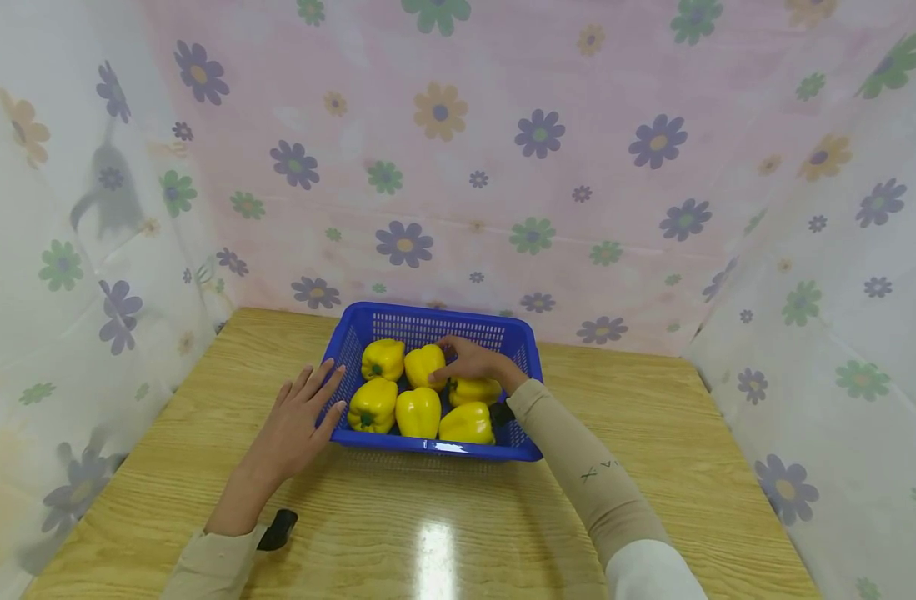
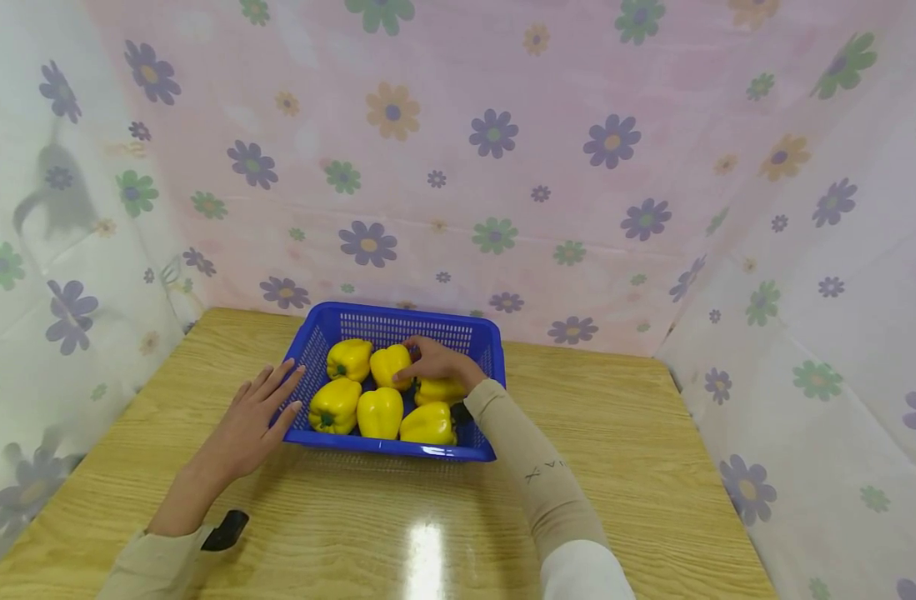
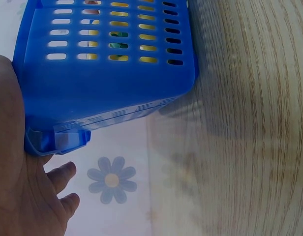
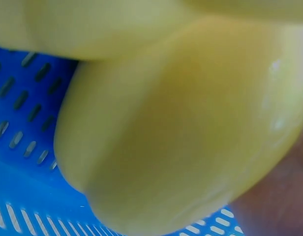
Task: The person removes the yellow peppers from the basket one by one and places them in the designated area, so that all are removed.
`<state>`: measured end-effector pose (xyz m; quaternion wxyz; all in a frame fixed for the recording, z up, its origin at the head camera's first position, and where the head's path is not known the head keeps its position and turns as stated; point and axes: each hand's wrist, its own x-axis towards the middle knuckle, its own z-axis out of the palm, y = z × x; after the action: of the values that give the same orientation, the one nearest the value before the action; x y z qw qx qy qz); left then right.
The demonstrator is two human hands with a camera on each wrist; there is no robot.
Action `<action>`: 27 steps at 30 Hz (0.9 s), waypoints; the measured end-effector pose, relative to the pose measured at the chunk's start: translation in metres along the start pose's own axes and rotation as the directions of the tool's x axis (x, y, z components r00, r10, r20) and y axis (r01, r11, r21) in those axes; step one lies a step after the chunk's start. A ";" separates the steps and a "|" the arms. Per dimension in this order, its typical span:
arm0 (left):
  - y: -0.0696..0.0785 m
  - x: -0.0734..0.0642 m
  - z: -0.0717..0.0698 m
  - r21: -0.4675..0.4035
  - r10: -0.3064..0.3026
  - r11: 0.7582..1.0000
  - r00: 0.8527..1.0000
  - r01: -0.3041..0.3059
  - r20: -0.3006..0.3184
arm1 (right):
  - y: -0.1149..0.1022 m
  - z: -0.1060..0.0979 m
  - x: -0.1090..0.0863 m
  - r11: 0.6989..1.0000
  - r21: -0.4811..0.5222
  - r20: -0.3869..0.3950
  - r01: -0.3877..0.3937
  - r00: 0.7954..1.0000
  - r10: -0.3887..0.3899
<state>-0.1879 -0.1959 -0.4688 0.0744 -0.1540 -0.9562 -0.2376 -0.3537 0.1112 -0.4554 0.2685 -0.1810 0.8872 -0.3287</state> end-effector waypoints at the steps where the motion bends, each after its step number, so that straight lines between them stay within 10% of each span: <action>1: 0.000 0.000 0.000 0.000 0.000 1.000 1.000 0.000 0.000 | 0.000 0.000 0.000 1.000 0.002 -0.003 0.007 1.000 -0.007; 27: 0.002 0.000 -0.001 -0.004 -0.003 1.000 1.000 0.003 0.006 | 0.002 -0.006 0.001 0.972 0.082 -0.052 0.219 0.975 -0.215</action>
<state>-0.1870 -0.1946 -0.4665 0.0710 -0.1532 -0.9561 -0.2394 -0.3582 0.1148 -0.4528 0.2195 -0.2579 0.8525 -0.3981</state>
